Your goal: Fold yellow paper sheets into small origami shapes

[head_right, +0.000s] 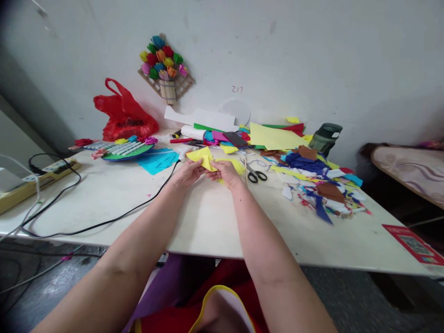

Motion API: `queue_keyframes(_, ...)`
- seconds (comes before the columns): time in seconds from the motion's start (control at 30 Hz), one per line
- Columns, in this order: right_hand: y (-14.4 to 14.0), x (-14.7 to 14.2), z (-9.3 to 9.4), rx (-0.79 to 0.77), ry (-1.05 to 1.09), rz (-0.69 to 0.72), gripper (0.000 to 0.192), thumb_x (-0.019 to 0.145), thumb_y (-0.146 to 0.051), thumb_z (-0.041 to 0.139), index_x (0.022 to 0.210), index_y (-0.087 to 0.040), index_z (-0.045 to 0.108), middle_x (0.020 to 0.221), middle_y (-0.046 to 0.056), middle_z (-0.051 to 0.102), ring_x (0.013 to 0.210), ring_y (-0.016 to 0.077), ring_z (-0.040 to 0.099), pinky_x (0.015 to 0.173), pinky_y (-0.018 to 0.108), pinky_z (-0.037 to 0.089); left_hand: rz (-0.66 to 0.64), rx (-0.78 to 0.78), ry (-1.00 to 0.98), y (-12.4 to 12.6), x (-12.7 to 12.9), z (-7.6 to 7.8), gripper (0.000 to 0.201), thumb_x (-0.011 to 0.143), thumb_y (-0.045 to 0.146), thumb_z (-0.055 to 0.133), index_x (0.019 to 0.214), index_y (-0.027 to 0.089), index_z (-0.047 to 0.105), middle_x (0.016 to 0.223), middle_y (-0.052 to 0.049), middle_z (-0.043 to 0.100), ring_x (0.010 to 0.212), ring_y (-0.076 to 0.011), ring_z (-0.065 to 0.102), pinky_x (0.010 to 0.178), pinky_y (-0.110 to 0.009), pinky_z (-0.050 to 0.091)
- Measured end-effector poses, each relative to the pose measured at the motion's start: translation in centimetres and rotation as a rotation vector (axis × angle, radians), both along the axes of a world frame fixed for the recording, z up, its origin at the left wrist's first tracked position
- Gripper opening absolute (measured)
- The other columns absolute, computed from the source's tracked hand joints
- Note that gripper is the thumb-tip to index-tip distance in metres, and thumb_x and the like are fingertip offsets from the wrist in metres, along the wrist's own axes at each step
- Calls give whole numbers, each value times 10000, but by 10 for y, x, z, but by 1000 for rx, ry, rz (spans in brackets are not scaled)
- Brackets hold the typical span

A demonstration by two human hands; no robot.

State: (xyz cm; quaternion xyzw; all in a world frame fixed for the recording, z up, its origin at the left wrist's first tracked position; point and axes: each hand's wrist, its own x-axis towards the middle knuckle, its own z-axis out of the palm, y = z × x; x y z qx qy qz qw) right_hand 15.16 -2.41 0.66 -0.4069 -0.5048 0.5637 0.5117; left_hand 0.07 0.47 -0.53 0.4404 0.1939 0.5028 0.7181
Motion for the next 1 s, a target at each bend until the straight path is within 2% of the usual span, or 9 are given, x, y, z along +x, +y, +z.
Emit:
queue_keyframes(0.2,3,-1,-3,34,-26,-35,248,664,-336,723,685,-126,593,598,52,662,473,133,613,423,207,482,-41,53,17,1,0,-3,114,741,187,639,786,83,644,740,-75,692,621,-126,637,638,-232,506)
queue_keyframes(0.37,6,-1,-7,38,-75,-70,254,648,-336,729,629,-135,575,559,29,644,440,115,588,408,199,471,-51,52,43,3,1,-5,138,738,227,650,794,100,645,773,-73,689,666,-135,642,679,-253,509)
queue_keyframes(0.57,2,-2,-3,42,-89,-58,221,679,-332,700,715,-132,614,626,42,670,485,113,604,437,200,483,-17,57,84,3,2,-5,157,736,255,651,743,98,646,697,-63,670,624,-130,624,664,-252,500)
queue_keyframes(0.7,3,-5,-3,29,-121,-86,180,662,-266,709,708,-125,608,599,33,664,432,84,559,390,170,435,-39,71,64,1,5,-5,193,694,279,689,728,98,631,677,-48,662,614,-114,610,656,-230,491)
queue_keyframes(0.83,3,-4,-3,29,-152,-124,148,662,-219,694,644,-126,581,517,12,629,373,69,506,356,164,400,-41,72,80,2,4,-6,227,692,281,694,799,92,630,736,-65,679,674,-120,626,744,-257,491)
queue_keyframes(1.0,-1,0,2,24,-149,-101,128,671,-196,683,648,-129,577,520,9,629,370,71,508,351,166,395,-9,90,93,5,-1,-6,216,713,273,676,842,104,636,807,-75,691,774,-146,652,853,-306,472)
